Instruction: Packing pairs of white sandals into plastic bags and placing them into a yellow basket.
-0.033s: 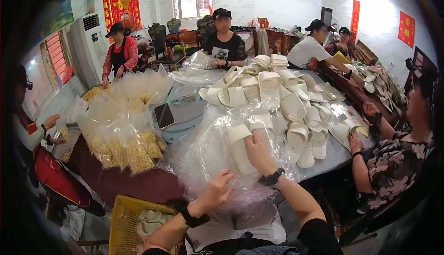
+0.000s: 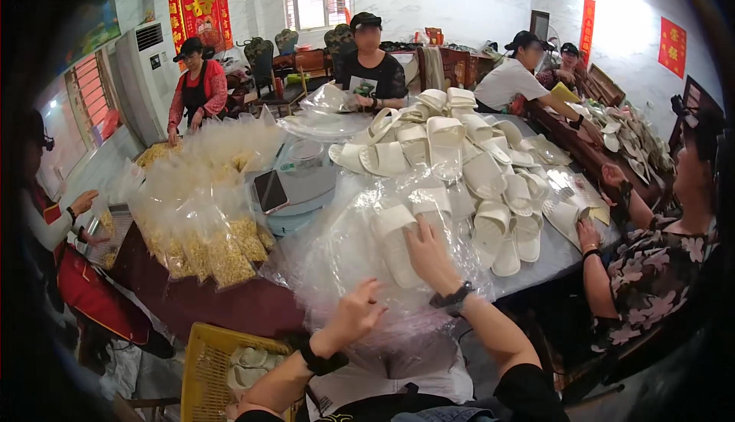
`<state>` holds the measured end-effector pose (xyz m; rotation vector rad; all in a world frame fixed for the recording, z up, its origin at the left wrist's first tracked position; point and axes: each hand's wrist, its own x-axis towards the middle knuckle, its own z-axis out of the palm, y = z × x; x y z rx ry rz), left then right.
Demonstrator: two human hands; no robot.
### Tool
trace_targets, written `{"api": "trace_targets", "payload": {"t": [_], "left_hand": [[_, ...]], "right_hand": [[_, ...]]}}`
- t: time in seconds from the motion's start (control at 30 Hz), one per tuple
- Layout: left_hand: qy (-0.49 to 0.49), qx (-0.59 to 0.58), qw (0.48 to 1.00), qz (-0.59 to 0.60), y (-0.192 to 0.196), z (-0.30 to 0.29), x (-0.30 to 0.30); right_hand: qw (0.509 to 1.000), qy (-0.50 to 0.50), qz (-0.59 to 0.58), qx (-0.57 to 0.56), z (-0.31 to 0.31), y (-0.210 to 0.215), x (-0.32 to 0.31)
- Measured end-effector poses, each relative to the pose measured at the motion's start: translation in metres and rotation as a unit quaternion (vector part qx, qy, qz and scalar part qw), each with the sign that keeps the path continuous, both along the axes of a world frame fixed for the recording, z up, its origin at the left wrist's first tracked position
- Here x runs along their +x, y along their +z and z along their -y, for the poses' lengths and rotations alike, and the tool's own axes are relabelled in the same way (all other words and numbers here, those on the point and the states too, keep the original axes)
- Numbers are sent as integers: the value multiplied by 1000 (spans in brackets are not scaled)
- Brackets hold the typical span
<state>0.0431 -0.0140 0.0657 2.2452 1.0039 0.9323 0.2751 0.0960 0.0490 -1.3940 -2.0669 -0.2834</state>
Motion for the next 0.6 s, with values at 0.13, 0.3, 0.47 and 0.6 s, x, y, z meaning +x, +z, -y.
{"api": "trace_targets", "payload": {"t": [0.13,0.3,0.47,0.6], "left_hand": [[115,-218,964,100,8,-22,2],[112,-393,898,162,19,-56,-2],[141,-432,890,32,47,-70,7],[73,-392,917,-28,21,-80,5]], "right_hand": [[997,26,66,-14,88,6,20],[879,313,-16,-358,185,56,84],[880,110,-307,-346,189,112,125],[931,-11,-279,-234,111,71,130]]}}
